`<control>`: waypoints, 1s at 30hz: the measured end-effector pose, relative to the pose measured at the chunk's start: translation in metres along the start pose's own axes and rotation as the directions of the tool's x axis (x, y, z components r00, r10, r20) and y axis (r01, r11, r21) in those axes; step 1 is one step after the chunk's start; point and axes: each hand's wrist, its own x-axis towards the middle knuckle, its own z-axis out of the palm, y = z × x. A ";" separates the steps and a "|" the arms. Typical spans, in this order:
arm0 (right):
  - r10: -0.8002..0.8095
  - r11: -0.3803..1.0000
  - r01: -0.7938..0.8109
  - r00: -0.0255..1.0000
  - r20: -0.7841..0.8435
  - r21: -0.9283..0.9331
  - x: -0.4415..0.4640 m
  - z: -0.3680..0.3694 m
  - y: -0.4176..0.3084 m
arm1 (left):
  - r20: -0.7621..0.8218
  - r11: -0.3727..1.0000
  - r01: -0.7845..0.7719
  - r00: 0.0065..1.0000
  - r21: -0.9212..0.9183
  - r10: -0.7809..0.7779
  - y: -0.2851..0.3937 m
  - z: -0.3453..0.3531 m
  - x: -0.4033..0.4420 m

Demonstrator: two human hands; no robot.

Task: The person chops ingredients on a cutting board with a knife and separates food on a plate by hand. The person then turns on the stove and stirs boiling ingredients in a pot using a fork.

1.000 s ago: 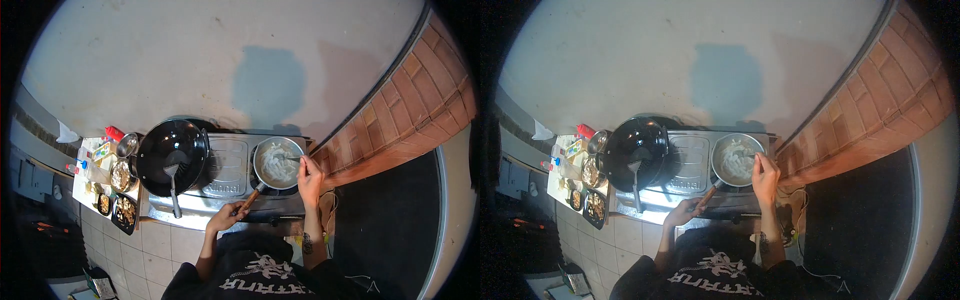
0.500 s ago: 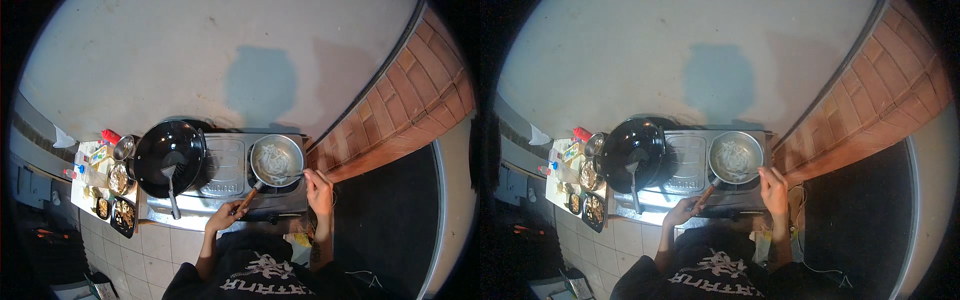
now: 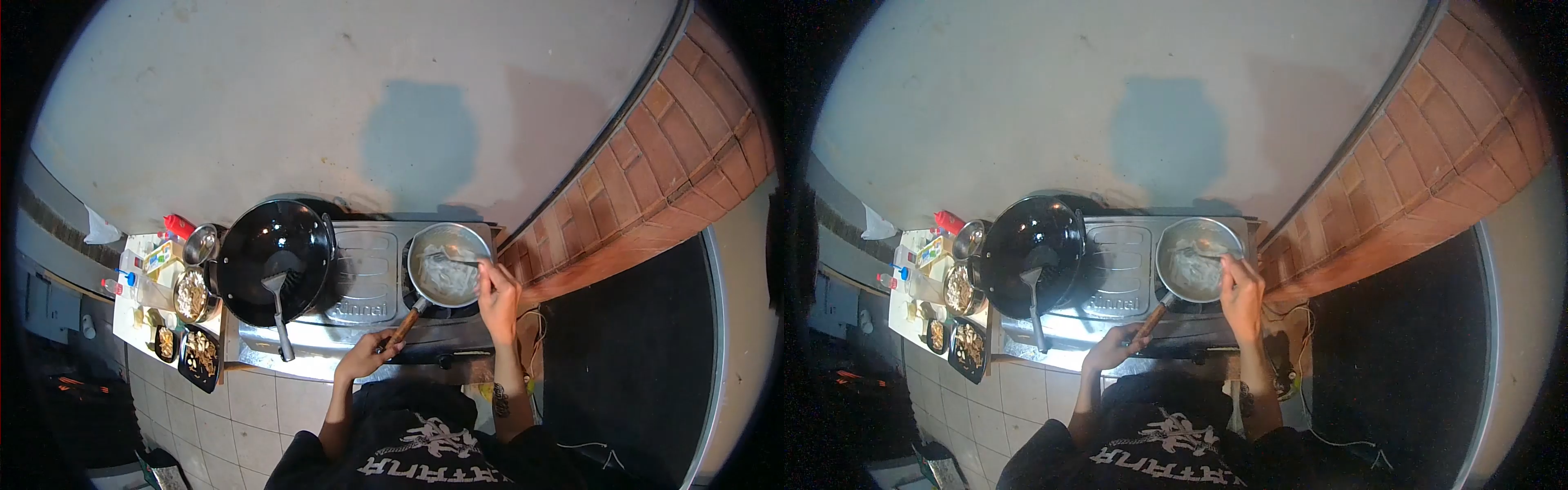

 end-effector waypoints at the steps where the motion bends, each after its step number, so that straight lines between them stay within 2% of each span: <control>1: -0.014 1.000 0.014 0.999 0.029 -0.024 -0.002 0.000 -0.003 | 0.004 1.000 -0.018 1.000 -0.014 0.018 0.001 0.000 0.000; 5: -0.058 0.998 0.055 0.988 0.140 0.023 -0.008 -0.011 -0.014 | 0.022 0.999 -0.027 0.999 -0.039 0.028 -0.001 -0.001 0.001; 10: -0.070 0.996 0.078 0.986 0.152 -0.053 -0.010 -0.041 -0.016 | 0.011 0.999 -0.049 0.999 -0.017 0.049 -0.003 -0.001 0.002; 14: -0.049 0.984 0.059 0.997 0.062 -0.168 -0.006 -0.052 -0.012 | 0.045 0.998 -0.024 0.999 -0.060 0.027 -0.004 -0.003 0.004; 16: -0.020 0.970 0.007 0.999 -0.050 -0.244 -0.001 -0.049 -0.006 | 0.052 0.998 -0.046 0.997 -0.049 0.049 -0.004 -0.004 0.005; 18: -0.033 0.968 0.009 0.995 -0.091 -0.252 0.003 -0.042 0.003 | 0.053 0.997 -0.066 0.996 -0.039 0.068 -0.006 -0.004 0.005; 22: 0.046 0.980 -0.084 0.978 -0.203 -0.183 0.009 -0.016 0.011 | 0.048 1.000 -0.021 0.999 -0.018 0.022 -0.001 -0.005 0.004; 24: 0.017 0.989 -0.041 0.987 -0.159 -0.144 0.011 -0.007 0.008 | 0.049 0.999 0.015 0.999 -0.028 -0.013 0.001 -0.004 0.002; 26: 0.072 0.992 -0.083 0.990 -0.119 -0.096 0.008 0.002 0.007 | 0.035 1.000 -0.025 0.999 -0.016 0.025 -0.001 -0.004 0.003; 30: -0.045 0.998 0.044 0.998 -0.037 -0.044 0.003 0.001 -0.006 | 0.034 0.998 -0.050 0.998 -0.029 0.051 -0.002 -0.003 0.004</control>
